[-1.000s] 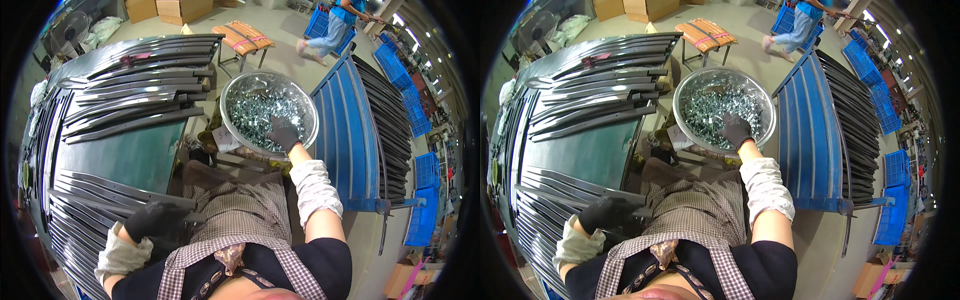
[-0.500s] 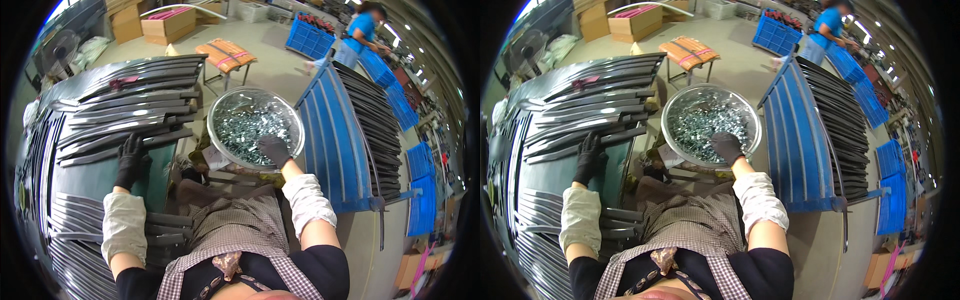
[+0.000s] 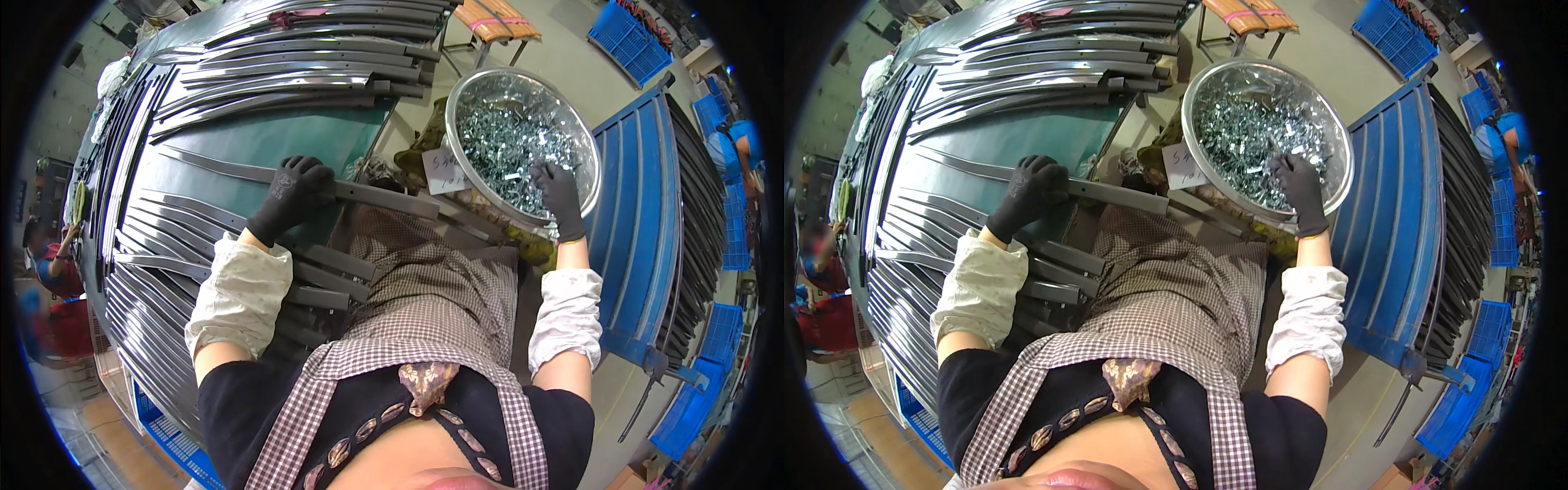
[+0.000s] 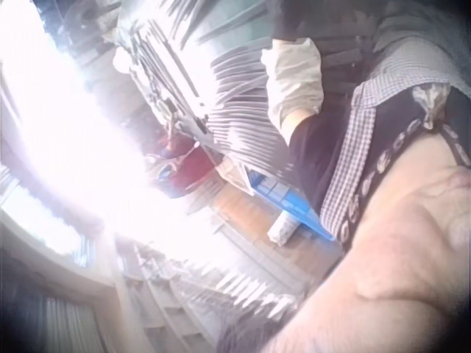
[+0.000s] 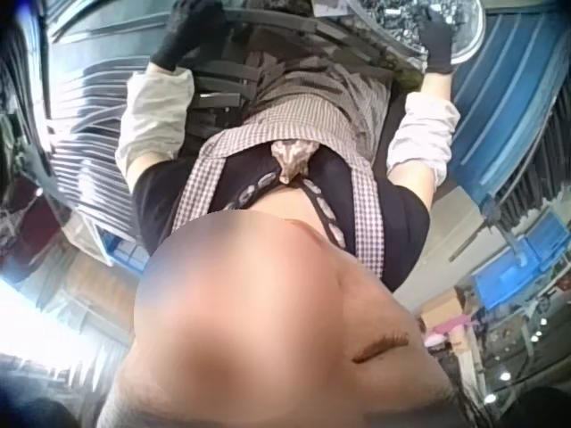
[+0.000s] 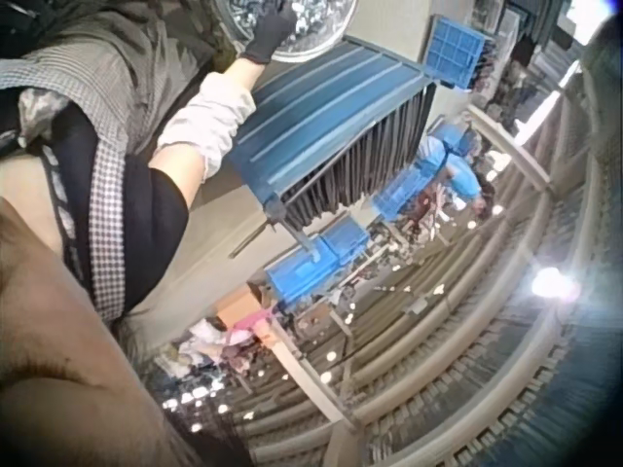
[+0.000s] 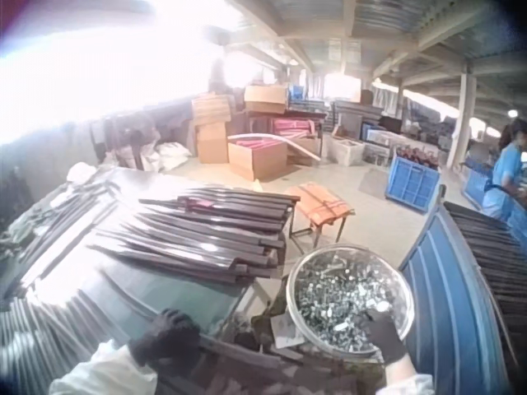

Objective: The person picks up long metal frame pieces from a stack and inserts small fasteners from a metal bowl into pre-drilled holes along the frame. The person repeats this process for multiple frames, placing each fastener by hand and occasionally adjusting the frame position on the workbench.

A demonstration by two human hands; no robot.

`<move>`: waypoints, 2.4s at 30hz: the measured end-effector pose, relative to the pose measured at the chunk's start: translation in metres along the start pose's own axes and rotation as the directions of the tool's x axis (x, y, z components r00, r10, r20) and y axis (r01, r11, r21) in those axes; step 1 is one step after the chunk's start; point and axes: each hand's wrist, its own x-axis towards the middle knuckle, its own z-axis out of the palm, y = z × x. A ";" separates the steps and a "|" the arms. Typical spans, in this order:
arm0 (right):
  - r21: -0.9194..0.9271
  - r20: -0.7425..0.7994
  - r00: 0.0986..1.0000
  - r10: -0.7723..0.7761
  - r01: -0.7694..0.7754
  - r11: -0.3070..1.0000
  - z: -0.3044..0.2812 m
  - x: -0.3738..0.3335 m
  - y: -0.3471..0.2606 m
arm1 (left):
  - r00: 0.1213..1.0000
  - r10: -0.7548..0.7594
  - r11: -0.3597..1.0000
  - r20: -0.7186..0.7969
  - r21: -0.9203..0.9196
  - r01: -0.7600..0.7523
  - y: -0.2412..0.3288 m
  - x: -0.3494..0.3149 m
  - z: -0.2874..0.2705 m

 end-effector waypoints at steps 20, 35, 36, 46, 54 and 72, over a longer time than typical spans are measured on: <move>0.637 0.242 0.964 -0.110 -0.072 0.768 0.033 -0.087 -0.079 | 0.984 0.132 0.986 0.120 0.081 -0.143 0.014 -0.006 -0.022; 0.531 0.444 0.836 -0.322 0.044 0.847 0.091 -0.156 -0.127 | 0.873 0.475 0.879 0.109 -0.112 -0.464 0.139 -0.004 0.007; 0.458 0.407 0.846 -0.345 0.138 0.878 0.090 -0.154 -0.127 | 0.860 0.498 0.867 0.111 -0.102 -0.489 0.139 -0.003 0.006; 0.375 0.532 0.760 -0.373 0.184 0.908 0.083 -0.138 -0.115 | 0.863 0.483 0.875 0.147 -0.113 -0.471 0.133 0.003 0.016; -0.069 0.155 0.879 -0.450 0.464 0.883 0.096 -0.115 -0.086 | 0.980 0.168 0.967 0.102 -0.208 -0.144 0.075 0.024 0.035; -0.036 0.128 0.851 -0.510 0.518 0.855 0.098 -0.117 -0.060 | 0.977 0.142 0.951 0.158 -0.294 -0.091 0.074 0.021 0.035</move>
